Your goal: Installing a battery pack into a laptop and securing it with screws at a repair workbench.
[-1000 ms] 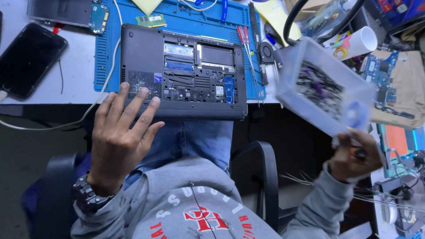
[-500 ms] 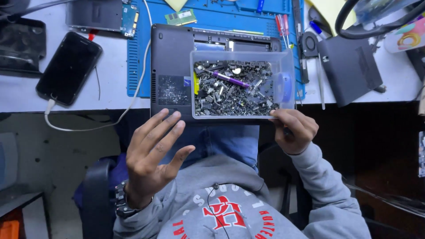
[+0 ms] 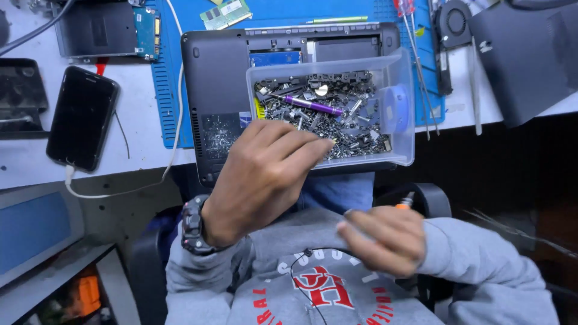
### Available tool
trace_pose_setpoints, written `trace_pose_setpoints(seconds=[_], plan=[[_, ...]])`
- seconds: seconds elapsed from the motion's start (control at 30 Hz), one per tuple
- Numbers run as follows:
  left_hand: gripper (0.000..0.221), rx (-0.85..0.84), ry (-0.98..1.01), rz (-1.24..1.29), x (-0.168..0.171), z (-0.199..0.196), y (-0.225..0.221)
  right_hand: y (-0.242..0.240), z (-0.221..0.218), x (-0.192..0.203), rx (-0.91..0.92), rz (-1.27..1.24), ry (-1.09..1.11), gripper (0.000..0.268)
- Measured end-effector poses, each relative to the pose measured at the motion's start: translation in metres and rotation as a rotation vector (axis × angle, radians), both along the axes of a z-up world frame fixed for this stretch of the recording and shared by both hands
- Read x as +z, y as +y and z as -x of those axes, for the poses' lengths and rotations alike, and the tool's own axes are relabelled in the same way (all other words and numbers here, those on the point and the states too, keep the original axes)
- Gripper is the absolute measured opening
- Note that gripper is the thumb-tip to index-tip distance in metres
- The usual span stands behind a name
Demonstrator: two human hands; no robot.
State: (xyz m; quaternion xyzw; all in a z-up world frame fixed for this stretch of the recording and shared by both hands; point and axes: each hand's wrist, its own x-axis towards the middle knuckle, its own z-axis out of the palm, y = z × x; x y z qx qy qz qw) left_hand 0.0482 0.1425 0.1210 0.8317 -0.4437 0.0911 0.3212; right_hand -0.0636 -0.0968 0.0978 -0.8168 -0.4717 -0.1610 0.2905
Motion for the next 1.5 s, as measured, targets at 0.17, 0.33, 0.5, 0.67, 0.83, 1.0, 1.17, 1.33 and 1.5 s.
trace_pose_setpoints(seconds=[0.17,0.33,0.5,0.67,0.83,1.0,1.17,1.33,1.5], plan=[[0.015,-0.056,-0.016,-0.395,-0.013,-0.018,-0.032,0.043,0.003,-0.067,0.248,0.180,0.097,0.018],[0.018,-0.003,0.045,-0.491,-0.016,-0.024,-0.037,0.031,0.007,-0.097,0.242,0.411,0.275,0.004],[0.021,0.050,0.003,-0.578,-0.010,-0.030,-0.042,0.031,0.011,-0.090,0.196,0.343,0.248,0.021],[0.036,0.013,-0.010,-0.635,0.000,-0.031,-0.042,0.030,0.016,-0.085,0.232,0.346,0.269,0.023],[0.007,0.066,-0.069,-0.648,0.003,-0.029,-0.042,0.031,0.019,-0.080,0.266,0.349,0.276,0.026],[0.013,0.165,-0.148,-0.636,0.007,-0.030,-0.043,0.031,0.019,-0.078,0.273,0.343,0.280,0.025],[0.009,0.089,-0.122,-0.589,0.006,-0.029,-0.043,0.032,0.016,-0.076,0.280,0.353,0.288,0.025],[0.008,0.096,-0.109,-0.623,0.002,-0.028,-0.043,0.032,0.019,-0.078,0.269,0.342,0.281,0.025],[0.011,0.088,-0.123,-0.652,0.004,-0.030,-0.043,0.031,0.018,-0.076,0.271,0.355,0.293,0.025]])
